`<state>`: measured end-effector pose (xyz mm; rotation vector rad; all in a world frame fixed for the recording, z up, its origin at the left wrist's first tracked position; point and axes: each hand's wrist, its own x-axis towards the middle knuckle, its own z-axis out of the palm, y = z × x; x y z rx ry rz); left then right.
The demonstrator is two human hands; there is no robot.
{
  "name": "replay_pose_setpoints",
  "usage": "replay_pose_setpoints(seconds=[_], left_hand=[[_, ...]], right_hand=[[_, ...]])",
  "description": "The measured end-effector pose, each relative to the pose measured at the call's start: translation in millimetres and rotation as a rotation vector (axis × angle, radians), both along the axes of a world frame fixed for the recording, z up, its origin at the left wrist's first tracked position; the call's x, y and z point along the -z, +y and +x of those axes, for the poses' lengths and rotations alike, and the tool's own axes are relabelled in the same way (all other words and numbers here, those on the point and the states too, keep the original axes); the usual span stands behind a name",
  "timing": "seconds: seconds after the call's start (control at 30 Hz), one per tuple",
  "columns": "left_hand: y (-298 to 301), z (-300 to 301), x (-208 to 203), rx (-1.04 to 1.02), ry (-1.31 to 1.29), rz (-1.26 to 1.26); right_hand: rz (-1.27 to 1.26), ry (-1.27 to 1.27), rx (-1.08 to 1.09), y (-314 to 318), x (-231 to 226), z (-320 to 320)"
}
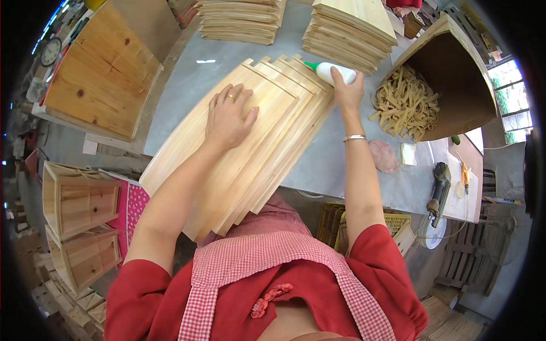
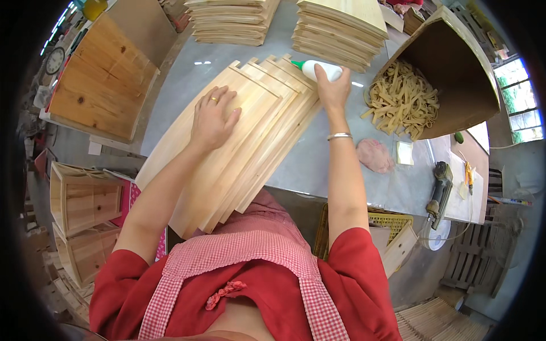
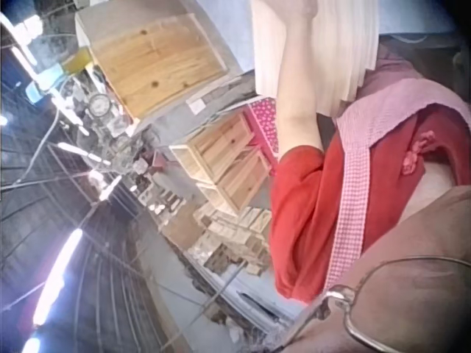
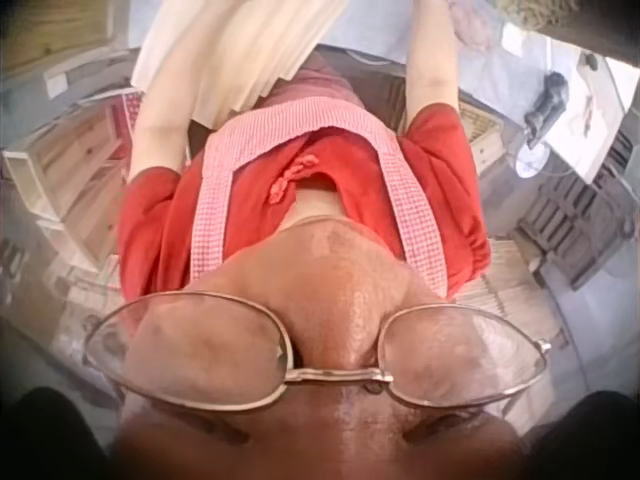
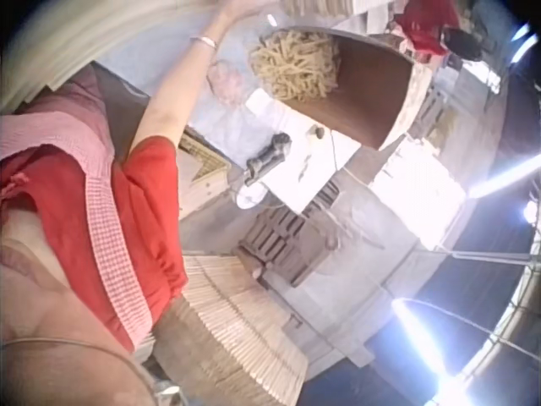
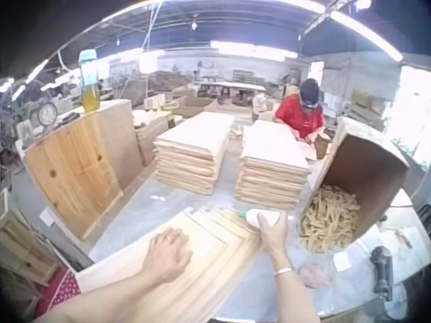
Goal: Assemble wooden panels into boxes using glue and rubber bands.
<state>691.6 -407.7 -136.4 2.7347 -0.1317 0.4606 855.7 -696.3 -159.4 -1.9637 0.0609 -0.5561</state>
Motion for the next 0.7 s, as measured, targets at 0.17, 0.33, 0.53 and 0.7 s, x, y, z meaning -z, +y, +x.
replay_pose_setpoints(seconds=[0.17,0.33,0.53,0.7], left_hand=[[0.2,1.7,-1.5,0.001,0.030,-0.011],[0.7,0.9,0.0,0.009,0.026,-0.017],[0.0,0.8,1.0,0.007,0.021,-0.006],[-0.8,1.2,-0.4,-0.014,0.017,0.024]], right_hand=[[-0.134,0.012,-0.023,18.3,2.1,24.0],[-0.257,0.033,-0.109,2.6,-7.8,28.8],[-0.332,0.093,-0.055,-67.3,-19.3,-4.7],[-0.228,0.211,0.062,-88.1,-30.1,-24.9]])
